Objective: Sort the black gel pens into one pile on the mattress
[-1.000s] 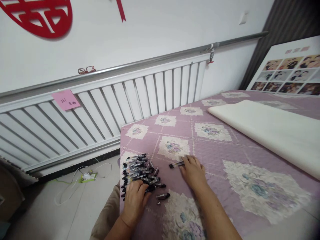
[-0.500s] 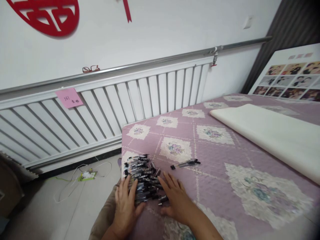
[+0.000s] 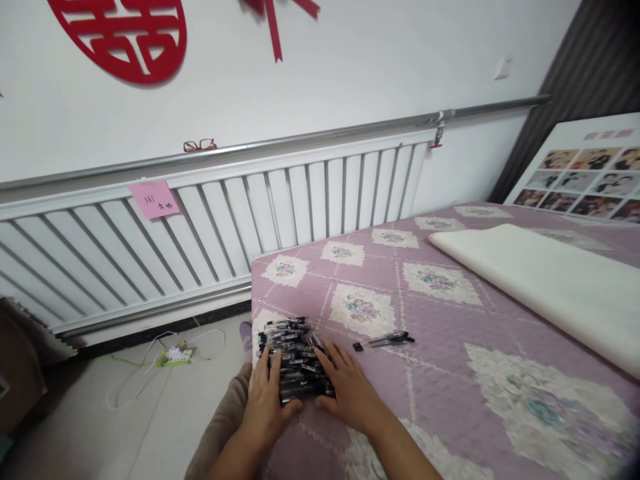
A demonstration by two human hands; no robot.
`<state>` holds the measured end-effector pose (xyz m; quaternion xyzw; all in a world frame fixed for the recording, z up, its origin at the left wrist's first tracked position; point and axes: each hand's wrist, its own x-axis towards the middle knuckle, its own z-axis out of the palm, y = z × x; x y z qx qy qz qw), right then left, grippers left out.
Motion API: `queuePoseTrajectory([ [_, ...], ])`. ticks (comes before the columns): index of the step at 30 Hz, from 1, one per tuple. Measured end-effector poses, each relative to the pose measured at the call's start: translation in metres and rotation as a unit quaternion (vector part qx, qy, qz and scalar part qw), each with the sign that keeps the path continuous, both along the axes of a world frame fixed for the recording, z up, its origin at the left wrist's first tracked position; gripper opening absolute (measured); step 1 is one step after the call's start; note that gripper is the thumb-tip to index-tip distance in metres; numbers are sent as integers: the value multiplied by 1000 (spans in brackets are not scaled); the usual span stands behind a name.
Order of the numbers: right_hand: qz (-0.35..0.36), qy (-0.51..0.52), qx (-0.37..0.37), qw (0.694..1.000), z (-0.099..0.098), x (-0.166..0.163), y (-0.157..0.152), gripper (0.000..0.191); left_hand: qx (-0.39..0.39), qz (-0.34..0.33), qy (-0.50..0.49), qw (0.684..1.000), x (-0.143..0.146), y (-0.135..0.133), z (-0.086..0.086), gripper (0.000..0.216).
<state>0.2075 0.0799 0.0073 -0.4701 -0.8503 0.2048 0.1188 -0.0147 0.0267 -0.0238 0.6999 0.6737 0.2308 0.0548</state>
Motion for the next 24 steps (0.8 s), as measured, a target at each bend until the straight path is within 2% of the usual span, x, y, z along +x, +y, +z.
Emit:
queuePoseTrajectory([
  [5, -10, 9, -2, 1000, 2, -10, 13, 88, -16, -25, -12, 999, -2, 18, 3, 96],
  [13, -86, 53, 16, 995, -1, -28, 28, 80, -30, -41, -47, 998, -3, 47, 9, 102],
  [20, -82, 136, 59, 986, -3, -28, 30, 78, 28, -38, -68, 997, -5, 52, 8, 96],
  [24, -80, 149, 86, 982, -7, -26, 29, 79, 63, -18, -72, 995, -7, 49, 4, 95],
])
